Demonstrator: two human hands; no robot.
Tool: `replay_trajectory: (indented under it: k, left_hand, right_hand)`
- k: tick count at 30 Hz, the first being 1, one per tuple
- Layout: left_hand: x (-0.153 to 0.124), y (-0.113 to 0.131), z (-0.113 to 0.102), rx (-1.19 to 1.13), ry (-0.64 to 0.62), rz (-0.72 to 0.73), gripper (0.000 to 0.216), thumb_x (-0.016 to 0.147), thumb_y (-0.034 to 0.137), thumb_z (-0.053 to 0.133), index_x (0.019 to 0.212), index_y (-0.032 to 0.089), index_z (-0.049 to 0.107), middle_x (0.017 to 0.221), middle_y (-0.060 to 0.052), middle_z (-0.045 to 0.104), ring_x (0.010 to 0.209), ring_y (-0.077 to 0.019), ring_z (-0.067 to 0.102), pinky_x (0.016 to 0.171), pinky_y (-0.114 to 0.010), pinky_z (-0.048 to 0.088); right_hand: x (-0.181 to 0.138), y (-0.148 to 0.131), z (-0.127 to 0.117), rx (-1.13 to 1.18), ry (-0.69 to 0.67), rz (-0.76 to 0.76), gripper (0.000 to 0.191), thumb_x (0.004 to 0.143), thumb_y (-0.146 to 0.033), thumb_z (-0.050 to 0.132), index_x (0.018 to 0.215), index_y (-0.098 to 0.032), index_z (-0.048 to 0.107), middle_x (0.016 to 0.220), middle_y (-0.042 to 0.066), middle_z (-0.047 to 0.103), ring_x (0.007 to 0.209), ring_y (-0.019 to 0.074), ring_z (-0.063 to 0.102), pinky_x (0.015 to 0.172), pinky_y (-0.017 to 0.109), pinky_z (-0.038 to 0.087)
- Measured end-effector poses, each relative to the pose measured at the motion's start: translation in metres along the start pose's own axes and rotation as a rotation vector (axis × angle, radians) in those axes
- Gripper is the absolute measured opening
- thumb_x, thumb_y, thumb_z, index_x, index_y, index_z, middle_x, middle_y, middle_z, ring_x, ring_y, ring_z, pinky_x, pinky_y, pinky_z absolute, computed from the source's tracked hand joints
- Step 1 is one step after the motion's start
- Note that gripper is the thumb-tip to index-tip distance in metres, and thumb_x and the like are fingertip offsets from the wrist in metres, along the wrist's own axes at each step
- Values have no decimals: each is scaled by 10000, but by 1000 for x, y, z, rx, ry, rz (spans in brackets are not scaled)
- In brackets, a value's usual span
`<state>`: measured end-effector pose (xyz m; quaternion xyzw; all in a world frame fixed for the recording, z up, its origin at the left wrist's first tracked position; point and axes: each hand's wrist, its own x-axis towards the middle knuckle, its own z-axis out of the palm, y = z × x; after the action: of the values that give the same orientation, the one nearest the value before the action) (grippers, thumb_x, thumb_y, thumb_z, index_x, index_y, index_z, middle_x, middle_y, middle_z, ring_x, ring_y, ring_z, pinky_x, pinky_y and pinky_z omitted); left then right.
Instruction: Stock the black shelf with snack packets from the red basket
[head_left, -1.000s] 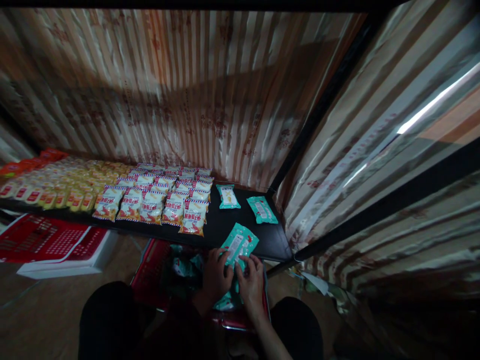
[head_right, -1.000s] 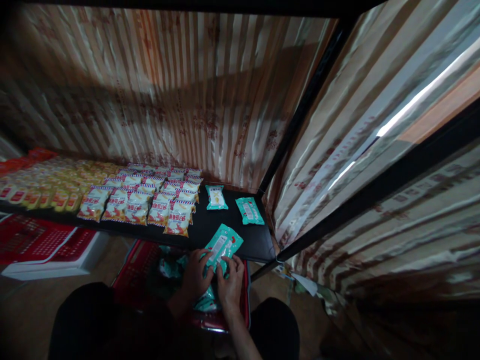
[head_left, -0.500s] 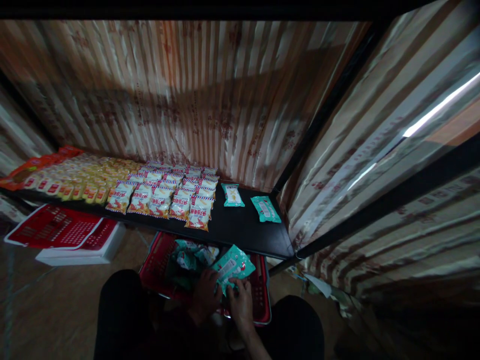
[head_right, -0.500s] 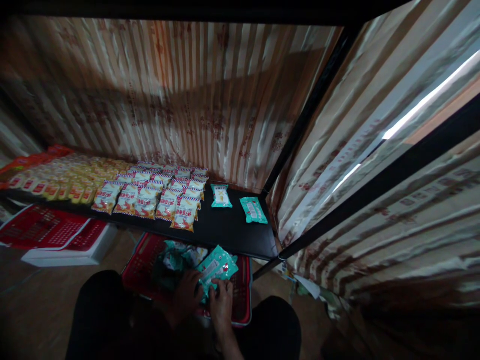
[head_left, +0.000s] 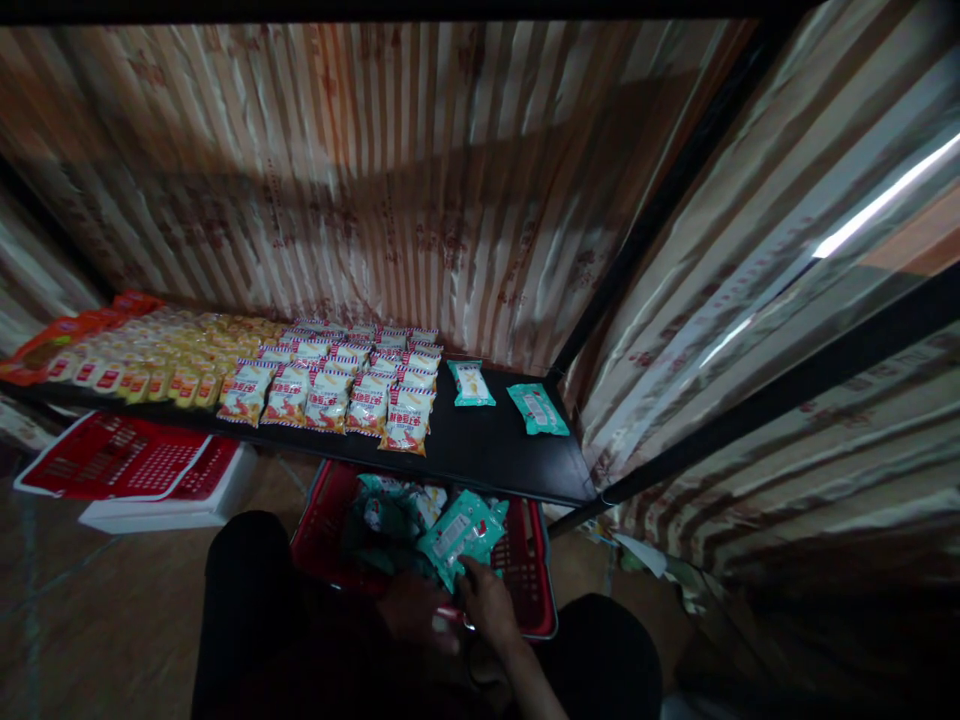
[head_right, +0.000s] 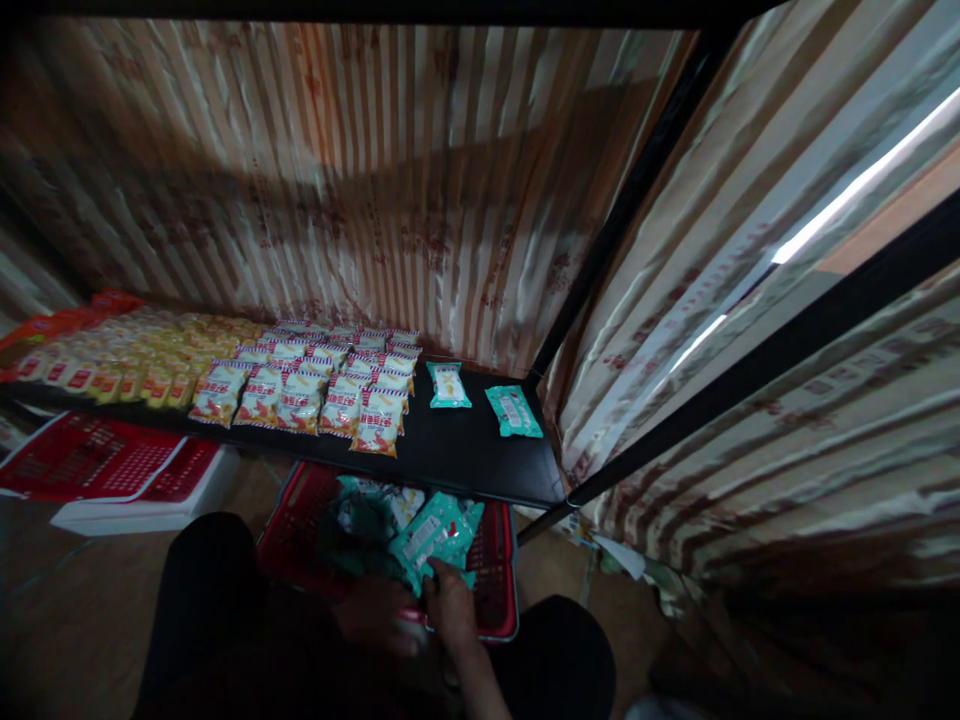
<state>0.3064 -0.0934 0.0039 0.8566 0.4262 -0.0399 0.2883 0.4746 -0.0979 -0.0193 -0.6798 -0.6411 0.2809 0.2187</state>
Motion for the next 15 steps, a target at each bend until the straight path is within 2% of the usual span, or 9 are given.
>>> replay_trajectory:
  k: [2,4,7,10,15]
  left_hand:
    - [-2,-3,-1,32,-35,6,354,696,368,650,1021,230,626,966,-86,704,882,-299,667,763,-407,502]
    - [-3,-1,-3,52,-44,-3,268,772,269,551,1023,211,624,970,-107,704,886,-289,670,765,-410,505]
    - [-1,5,-5,58,-39,-11,279,812,224,472,1042,208,629,981,-116,702,903,-286,664,763,-399,505]
    - [3,11,-5,55,-37,-25,285,816,235,472,1044,205,639,983,-123,701,901,-287,661,749,-379,503]
    - [9,15,5,20,-45,-15,271,817,295,502,1030,225,655,987,-101,703,901,-266,656,781,-358,489]
  right_hand:
    - [-3,-7,-6,-61,-77,10,407,812,-343,424,1087,-187,679,1041,128,707,969,256,668,840,366,499]
    - [-5,-15,-15,-101,-179,8,468,859,-421,391,1148,-157,649,1098,146,681,1019,248,645,873,339,475]
    - [-5,-23,-29,-135,-295,-5,532,879,-477,368,1200,-134,617,1150,159,649,1055,243,622,902,312,445]
    - [-3,-21,-36,-139,-303,-2,503,887,-427,359,1185,-119,624,1135,159,655,1058,234,615,906,292,431]
    - [-6,-3,-35,-106,-264,5,416,876,-354,381,1048,-131,686,1060,147,691,1011,234,631,868,286,439]
